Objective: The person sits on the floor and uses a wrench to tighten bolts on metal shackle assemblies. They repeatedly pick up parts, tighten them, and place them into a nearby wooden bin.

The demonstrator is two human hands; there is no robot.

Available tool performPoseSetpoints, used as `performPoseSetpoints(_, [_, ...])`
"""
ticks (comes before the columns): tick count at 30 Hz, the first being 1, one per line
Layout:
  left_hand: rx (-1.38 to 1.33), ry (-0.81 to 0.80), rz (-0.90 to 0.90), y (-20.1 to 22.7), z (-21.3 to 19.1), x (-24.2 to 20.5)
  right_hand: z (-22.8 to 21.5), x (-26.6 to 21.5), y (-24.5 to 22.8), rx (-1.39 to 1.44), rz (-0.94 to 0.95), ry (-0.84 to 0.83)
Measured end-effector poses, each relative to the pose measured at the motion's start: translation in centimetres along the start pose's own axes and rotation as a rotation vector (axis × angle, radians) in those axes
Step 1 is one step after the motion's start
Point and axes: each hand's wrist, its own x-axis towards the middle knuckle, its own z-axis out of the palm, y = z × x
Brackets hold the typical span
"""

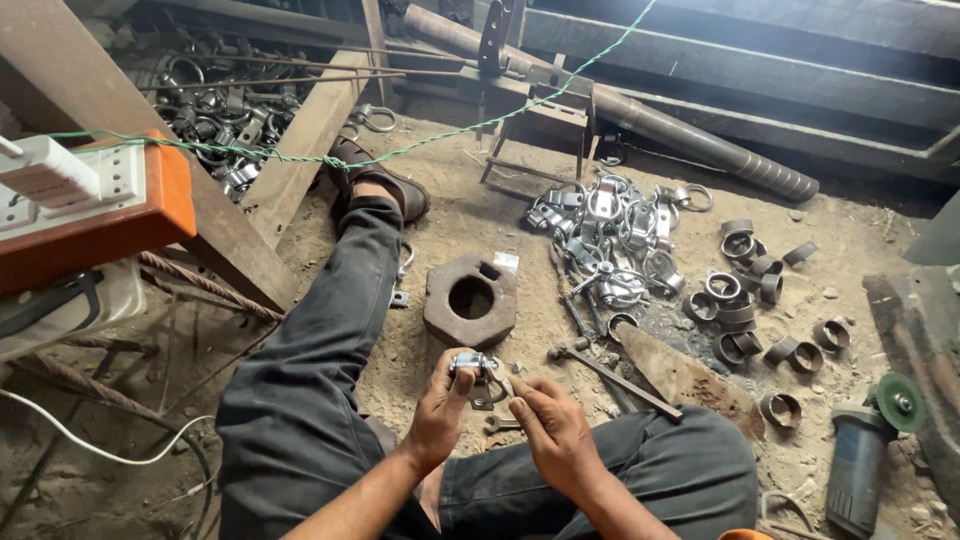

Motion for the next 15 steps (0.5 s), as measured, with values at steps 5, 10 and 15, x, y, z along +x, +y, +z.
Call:
performPoseSetpoints(5, [-0.035, -0.005, 0.049, 0.0, -0.2, -0.1, -0.8, 0.3, 0.1, 0.100, -0.052, -0.069])
performPoseSetpoints(10, [-0.130, -0.029, 0.026, -0.1, -0.3, 0.0, -0.5, -0.1, 0.5, 0.164, -0.072, -0.075])
performPoseSetpoints(15, [-0.254, -0.035, -0.073, -0.7, -0.1, 0.1, 0.2, -0.3, 0.8, 0.089, -0.217, 0.030])
